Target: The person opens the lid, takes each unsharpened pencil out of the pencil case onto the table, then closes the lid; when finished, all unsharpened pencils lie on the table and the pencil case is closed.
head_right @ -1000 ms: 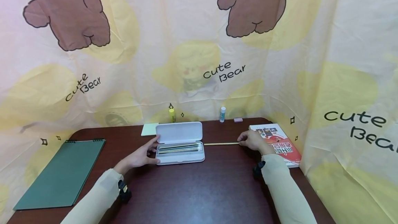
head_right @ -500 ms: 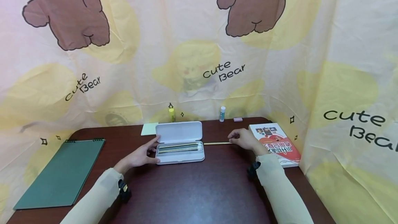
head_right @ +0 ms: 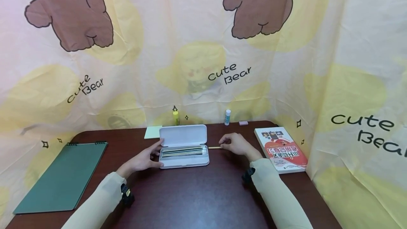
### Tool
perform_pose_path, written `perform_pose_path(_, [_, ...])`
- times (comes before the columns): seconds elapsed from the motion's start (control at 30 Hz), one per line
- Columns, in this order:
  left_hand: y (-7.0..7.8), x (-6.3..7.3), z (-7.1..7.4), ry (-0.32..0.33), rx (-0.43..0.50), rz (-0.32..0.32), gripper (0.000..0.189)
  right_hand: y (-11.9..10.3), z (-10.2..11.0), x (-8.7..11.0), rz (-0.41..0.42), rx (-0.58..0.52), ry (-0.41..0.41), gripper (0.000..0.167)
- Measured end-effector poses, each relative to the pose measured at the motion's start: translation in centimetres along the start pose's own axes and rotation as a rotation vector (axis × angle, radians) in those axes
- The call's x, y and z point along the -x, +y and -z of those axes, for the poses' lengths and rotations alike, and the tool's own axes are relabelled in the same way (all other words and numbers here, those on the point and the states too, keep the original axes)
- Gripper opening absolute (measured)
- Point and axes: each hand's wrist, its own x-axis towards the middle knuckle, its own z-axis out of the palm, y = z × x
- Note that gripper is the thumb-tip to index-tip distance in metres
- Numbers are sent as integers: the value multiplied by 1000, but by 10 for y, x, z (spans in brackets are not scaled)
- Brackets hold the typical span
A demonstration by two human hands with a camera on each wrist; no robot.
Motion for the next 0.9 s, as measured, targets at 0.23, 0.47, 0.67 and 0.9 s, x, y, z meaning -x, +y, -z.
perform_pose_path(0.23, [2,0,1,3,6,5,107,-23,-17,-7,70,-23,-37,15])
perform_pose_path(0.47, [2,0,0,4,6,12,107,-43,-31,-15,154,10,-77,17])
perform_pose_path(0.67, [2,0,0,10,4,16,106,-52,-41,-19,202,13,-121,17])
perform_pose_path(0.9, [1,0,0,-1,4,15,105,-54,-47,-22,206,52,-146,13])
